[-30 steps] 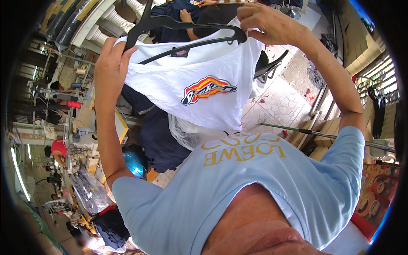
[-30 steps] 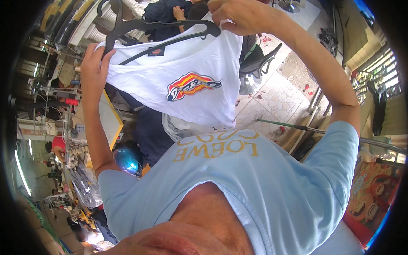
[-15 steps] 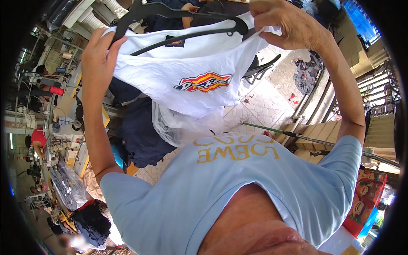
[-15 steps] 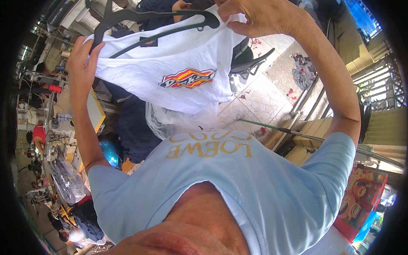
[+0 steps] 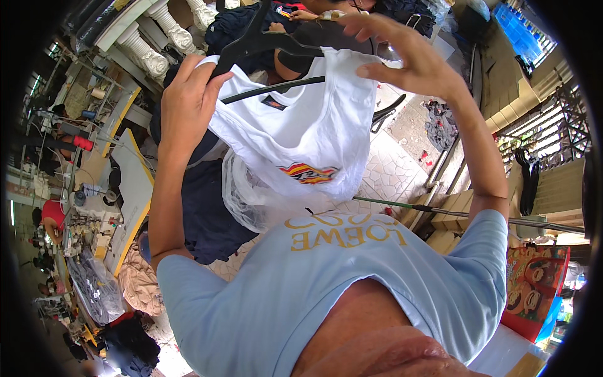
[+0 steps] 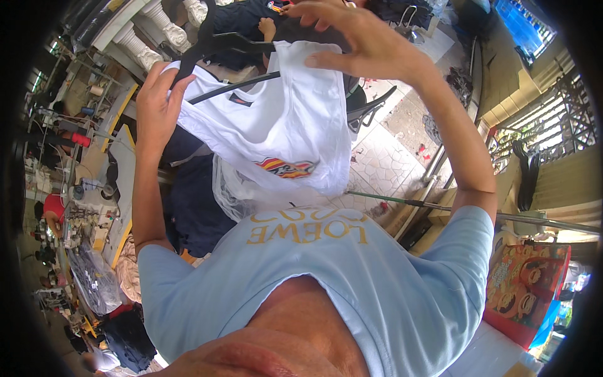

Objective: The person takes white tank tops from a plastic bag, places them on black plastic hangers, and hangs them onto a metal rack using a long reach pole in a garment workshop.

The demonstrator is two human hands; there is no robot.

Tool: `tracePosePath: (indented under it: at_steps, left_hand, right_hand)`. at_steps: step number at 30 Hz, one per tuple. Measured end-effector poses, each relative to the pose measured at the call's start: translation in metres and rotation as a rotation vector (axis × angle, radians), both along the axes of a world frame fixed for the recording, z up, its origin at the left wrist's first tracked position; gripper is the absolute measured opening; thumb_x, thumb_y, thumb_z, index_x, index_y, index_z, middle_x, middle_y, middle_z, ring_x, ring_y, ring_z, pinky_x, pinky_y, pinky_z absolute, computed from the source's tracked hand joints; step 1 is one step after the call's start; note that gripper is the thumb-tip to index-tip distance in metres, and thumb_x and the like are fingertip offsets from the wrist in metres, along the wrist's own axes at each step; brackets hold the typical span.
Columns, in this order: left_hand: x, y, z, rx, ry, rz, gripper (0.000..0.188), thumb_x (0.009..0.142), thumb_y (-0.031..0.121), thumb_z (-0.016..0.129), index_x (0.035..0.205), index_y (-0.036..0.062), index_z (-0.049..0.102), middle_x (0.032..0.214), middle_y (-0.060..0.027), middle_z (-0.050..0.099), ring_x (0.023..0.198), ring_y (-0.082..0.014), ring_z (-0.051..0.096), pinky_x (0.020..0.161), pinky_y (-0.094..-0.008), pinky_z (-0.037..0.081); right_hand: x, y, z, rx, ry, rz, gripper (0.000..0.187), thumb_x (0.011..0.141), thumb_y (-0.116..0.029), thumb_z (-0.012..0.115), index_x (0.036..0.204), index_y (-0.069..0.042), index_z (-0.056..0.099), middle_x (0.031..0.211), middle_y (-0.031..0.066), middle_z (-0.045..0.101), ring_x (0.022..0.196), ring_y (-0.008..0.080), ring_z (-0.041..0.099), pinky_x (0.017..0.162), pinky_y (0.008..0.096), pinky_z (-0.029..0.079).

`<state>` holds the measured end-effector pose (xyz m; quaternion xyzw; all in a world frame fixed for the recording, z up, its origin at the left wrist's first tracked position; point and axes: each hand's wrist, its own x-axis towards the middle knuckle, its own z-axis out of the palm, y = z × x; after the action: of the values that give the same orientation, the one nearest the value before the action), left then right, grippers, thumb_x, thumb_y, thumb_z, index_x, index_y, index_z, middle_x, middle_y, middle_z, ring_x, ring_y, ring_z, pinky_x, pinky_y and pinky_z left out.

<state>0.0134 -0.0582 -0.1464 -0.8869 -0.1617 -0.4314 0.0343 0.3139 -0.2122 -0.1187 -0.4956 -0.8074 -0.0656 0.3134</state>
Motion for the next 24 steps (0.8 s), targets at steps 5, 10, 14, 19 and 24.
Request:
tracePosePath:
  at_steps: [5, 10, 14, 19, 24]
  left_hand:
    - [0.011, -0.001, 0.004, 0.055, 0.008, -0.012, 0.022, 0.083, 0.016, 0.07, 0.094, -0.0011, 0.061, 0.092, -0.0102, 0.06, 0.069, -0.0322, 0.06, 0.06, -0.0368, 0.047]
    - [-0.01, 0.019, 0.022, 0.263, 0.087, 0.072, 0.025, 0.078, 0.008, 0.068, 0.101, -0.0003, 0.062, 0.112, -0.011, 0.058, 0.099, -0.0299, 0.058, 0.085, -0.0408, 0.046]
    - [-0.012, 0.01, 0.023, 0.226, 0.159, 0.074, 0.025, 0.077, 0.002, 0.063, 0.101, 0.0025, 0.062, 0.112, -0.0081, 0.059, 0.097, -0.0294, 0.059, 0.087, -0.0417, 0.045]
    - [-0.014, 0.002, 0.005, -0.018, -0.042, -0.165, 0.03, 0.082, 0.013, 0.066, 0.111, 0.005, 0.062, 0.106, -0.0063, 0.062, 0.096, -0.0257, 0.061, 0.081, -0.0366, 0.047]
    - [-0.011, 0.04, -0.026, -0.333, -0.157, -0.255, 0.031, 0.088, 0.019, 0.068, 0.114, 0.003, 0.064, 0.094, -0.0053, 0.066, 0.084, -0.0113, 0.06, 0.072, -0.026, 0.047]
  right_hand:
    - [-0.025, 0.022, -0.024, 0.054, -0.036, -0.07, 0.038, 0.088, -0.014, 0.064, 0.123, -0.002, 0.056, 0.106, 0.019, 0.066, 0.086, 0.0356, 0.064, 0.079, 0.0373, 0.051]
    - [-0.019, 0.018, -0.02, 0.246, -0.163, -0.212, 0.029, 0.089, -0.009, 0.062, 0.117, -0.003, 0.062, 0.098, 0.0188, 0.067, 0.083, 0.0351, 0.065, 0.073, 0.0364, 0.052]
    - [-0.013, 0.014, -0.009, 0.203, -0.086, -0.269, 0.027, 0.089, -0.007, 0.062, 0.116, -0.005, 0.064, 0.102, 0.0159, 0.068, 0.08, 0.0265, 0.067, 0.072, 0.0327, 0.053]
    - [-0.001, 0.005, -0.013, 0.156, 0.066, -0.238, 0.029, 0.089, -0.013, 0.064, 0.117, -0.011, 0.066, 0.096, 0.012, 0.07, 0.078, 0.0262, 0.068, 0.072, 0.0326, 0.054]
    - [0.004, 0.002, -0.016, 0.196, 0.092, -0.243, 0.028, 0.089, -0.01, 0.064, 0.117, -0.009, 0.066, 0.099, 0.0117, 0.07, 0.081, 0.0202, 0.066, 0.076, 0.0291, 0.052]
